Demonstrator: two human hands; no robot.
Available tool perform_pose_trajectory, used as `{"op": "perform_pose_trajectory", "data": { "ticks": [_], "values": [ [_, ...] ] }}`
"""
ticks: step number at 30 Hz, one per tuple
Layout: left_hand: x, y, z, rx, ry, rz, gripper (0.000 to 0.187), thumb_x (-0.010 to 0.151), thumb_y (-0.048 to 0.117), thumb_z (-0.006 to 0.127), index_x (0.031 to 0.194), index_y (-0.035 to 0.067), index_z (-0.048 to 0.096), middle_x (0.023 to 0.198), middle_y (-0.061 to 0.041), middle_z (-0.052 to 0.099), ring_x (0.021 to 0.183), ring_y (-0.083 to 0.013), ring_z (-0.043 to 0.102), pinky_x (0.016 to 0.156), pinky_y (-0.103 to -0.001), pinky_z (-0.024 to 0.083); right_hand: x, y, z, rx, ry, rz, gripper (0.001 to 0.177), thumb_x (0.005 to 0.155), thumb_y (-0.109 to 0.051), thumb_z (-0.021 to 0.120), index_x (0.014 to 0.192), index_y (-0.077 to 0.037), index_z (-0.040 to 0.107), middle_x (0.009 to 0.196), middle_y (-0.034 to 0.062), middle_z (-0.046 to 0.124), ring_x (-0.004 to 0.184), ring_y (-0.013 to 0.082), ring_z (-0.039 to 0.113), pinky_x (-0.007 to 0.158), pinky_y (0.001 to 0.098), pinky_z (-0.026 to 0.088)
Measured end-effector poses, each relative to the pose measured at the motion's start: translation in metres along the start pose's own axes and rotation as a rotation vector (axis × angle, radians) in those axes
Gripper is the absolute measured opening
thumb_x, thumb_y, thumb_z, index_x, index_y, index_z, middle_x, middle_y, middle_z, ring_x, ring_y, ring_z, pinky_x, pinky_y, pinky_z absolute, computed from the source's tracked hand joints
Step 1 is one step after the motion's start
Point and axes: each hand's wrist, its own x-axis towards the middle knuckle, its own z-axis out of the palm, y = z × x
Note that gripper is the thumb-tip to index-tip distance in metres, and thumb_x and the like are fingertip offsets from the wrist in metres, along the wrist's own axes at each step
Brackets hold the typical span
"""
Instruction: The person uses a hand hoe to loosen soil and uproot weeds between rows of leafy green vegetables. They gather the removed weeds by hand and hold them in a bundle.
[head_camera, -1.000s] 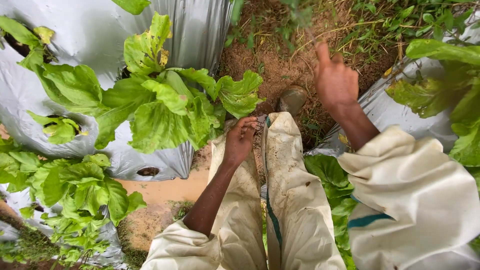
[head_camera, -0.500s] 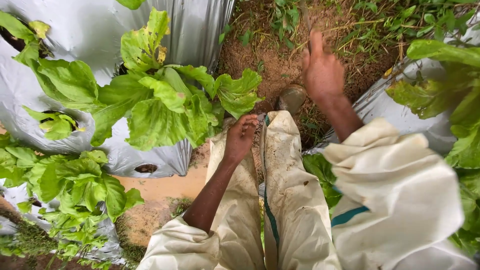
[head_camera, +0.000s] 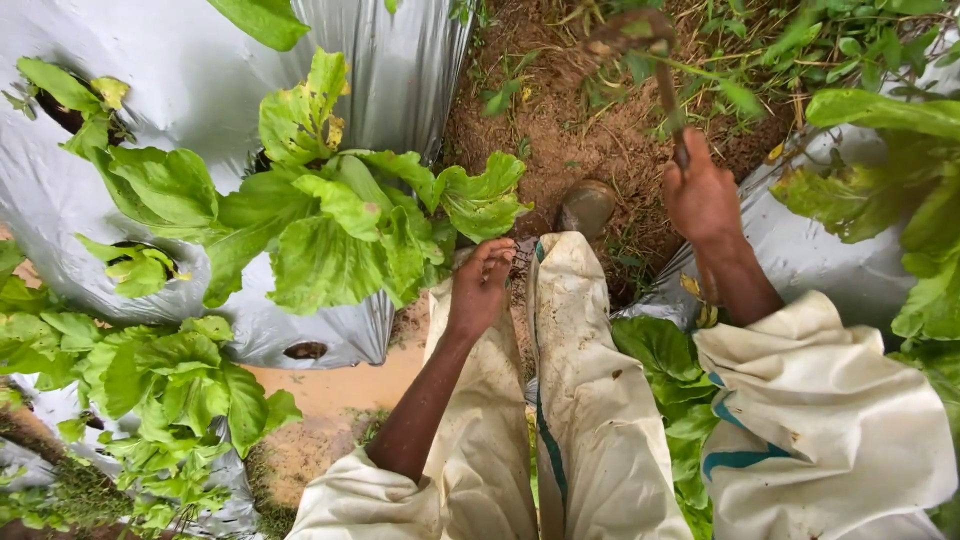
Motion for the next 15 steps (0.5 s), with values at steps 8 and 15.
{"op": "perform_pose_trajectory", "data": {
  "ticks": [8,15],
  "values": [
    [0.015,-0.020,-0.006,0.024,0.008,0.002,0.028,0.109,0.018,0.051,0.132,0.009,0.064,0.123,-0.020,0.071,0.117,-0.0384,0.068,0.097,-0.054,0.054,-0.020,0.124,0.018,0.113,0.117,0.191,0.031,0.112,-0.022,0.054,0.142,-0.020,0.047,0.103,0.0317,0.066,0.096,0.0528,0.065,0.087,0.0648,0.051],
    [0.011,-0.012,0.013,0.106,-0.023,0.005,0.027,0.104,0.009,0.056,0.129,0.007,0.066,0.118,-0.020,0.074,0.109,-0.0343,0.072,0.092,-0.048,0.058,-0.041,0.128,0.049,0.483,0.422,0.084,0.026,0.114,-0.008,0.051,0.137,-0.017,0.048,0.076,0.0130,0.059,0.060,0.0219,0.055,0.050,0.0387,0.048]
  ]
}}
